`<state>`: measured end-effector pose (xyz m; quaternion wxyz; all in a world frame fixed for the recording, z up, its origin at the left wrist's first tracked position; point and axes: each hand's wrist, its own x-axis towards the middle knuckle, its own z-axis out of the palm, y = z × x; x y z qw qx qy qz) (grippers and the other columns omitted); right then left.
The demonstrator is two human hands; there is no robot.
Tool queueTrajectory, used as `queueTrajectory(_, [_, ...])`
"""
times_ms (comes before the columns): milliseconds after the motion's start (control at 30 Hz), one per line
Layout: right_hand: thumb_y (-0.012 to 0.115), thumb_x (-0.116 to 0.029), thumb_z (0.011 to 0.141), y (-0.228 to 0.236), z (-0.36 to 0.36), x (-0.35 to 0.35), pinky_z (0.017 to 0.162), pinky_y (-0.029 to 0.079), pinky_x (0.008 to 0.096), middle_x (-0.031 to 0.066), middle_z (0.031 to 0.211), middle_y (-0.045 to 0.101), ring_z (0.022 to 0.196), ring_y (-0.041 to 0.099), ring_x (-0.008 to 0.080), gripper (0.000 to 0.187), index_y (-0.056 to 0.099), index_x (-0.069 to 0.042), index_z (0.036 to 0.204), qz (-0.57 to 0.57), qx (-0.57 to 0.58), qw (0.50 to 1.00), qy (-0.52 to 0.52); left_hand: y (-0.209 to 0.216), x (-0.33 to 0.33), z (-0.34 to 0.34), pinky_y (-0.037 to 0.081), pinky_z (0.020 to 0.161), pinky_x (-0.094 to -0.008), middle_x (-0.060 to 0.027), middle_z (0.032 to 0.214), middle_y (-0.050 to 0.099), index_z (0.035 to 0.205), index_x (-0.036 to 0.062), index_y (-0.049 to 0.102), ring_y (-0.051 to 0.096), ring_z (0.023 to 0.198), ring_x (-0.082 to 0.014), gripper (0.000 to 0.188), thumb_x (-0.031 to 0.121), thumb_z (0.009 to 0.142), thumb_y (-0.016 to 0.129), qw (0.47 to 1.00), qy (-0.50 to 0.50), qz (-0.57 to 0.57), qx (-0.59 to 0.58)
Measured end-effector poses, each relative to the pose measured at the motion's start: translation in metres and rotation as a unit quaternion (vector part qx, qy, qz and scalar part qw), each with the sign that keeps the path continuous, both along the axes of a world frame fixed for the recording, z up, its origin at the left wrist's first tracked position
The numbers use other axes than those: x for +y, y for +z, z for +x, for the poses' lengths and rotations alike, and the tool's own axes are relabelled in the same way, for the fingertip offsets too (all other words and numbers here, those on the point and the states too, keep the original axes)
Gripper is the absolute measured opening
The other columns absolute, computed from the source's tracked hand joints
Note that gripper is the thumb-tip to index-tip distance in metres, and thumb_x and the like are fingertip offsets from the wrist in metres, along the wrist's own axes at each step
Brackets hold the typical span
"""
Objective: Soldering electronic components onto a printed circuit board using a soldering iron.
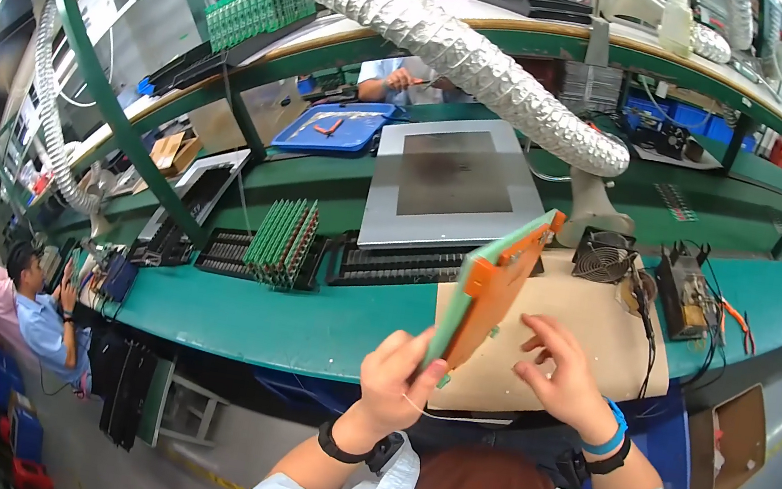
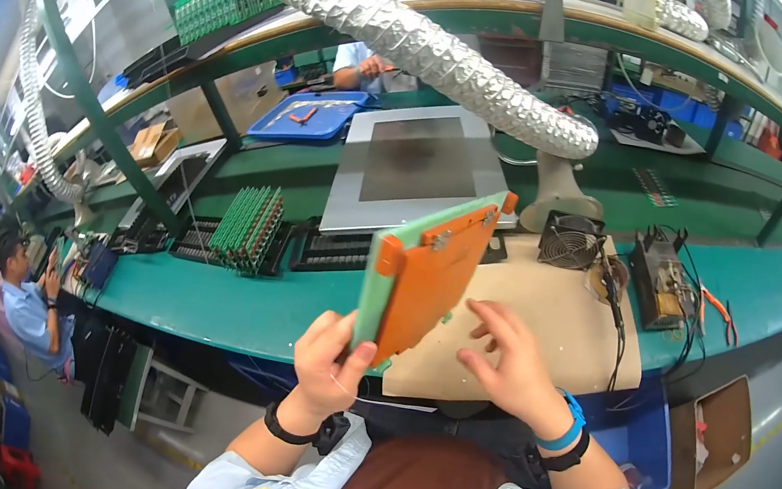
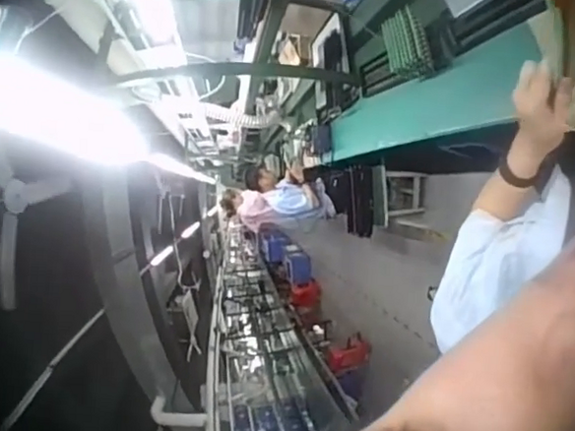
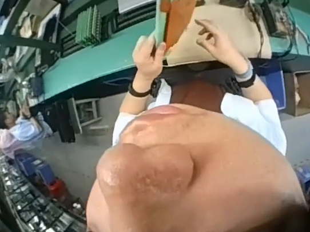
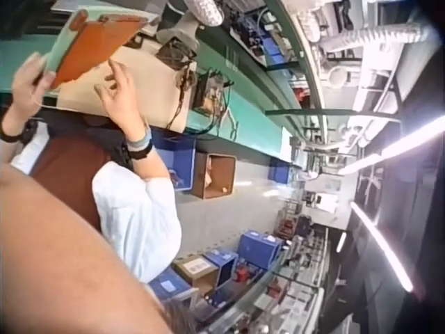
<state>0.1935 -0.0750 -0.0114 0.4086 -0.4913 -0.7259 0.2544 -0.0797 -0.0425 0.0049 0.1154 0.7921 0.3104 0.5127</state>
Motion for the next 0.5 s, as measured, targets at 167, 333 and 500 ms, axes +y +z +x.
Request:
queueTrajectory(167, [0.080, -0.019, 0.091, 0.000, -0.020, -0.009, 0.097, 0.054, 0.0370, 0.0146, 0.143, 0.055, 0.121, 0.063, 0.0253, 0.069, 0.046, 0.003, 0.147, -0.055, 0.227, 0.961, 0.148, -0.006, 0.005, 0.024, 0.046, 0.051, -0.0337, -0.0040, 0.075, 0.051, 0.136, 0.0027, 0.065, 0.054, 0.060, -0.0191, 0.052, 0.010, 0.086, 0.076, 0.988, -0.055, 0.119, 0.087])
queueTrajectory(333, [0.077, -0.034, 0.096, -0.022, -0.023, -0.011, 0.107, 0.049, 0.0400, 0.0143, 0.144, 0.055, 0.130, 0.057, 0.0254, 0.074, 0.042, 0.002, 0.150, -0.105, 0.343, 0.917, 0.176, -0.012, -0.002, 0.040, 0.048, 0.051, -0.0338, -0.0016, 0.074, 0.049, 0.137, 0.0040, 0.066, 0.055, 0.059, -0.0172, 0.057, 0.008, 0.082, 0.077, 0.975, -0.084, 0.150, 0.144])
queueTrajectory(500, [0.073, -0.032, 0.098, -0.029, -0.021, -0.010, 0.109, 0.046, 0.0395, 0.0127, 0.144, 0.055, 0.132, 0.054, 0.0234, 0.068, 0.042, 0.001, 0.150, -0.153, 0.359, 0.914, 0.108, -0.019, 0.001, 0.045, 0.048, 0.051, -0.0325, -0.0016, 0.074, 0.049, 0.137, 0.0042, 0.065, 0.056, 0.060, -0.0159, 0.058, 0.009, 0.081, 0.078, 0.975, -0.072, 0.158, 0.136])
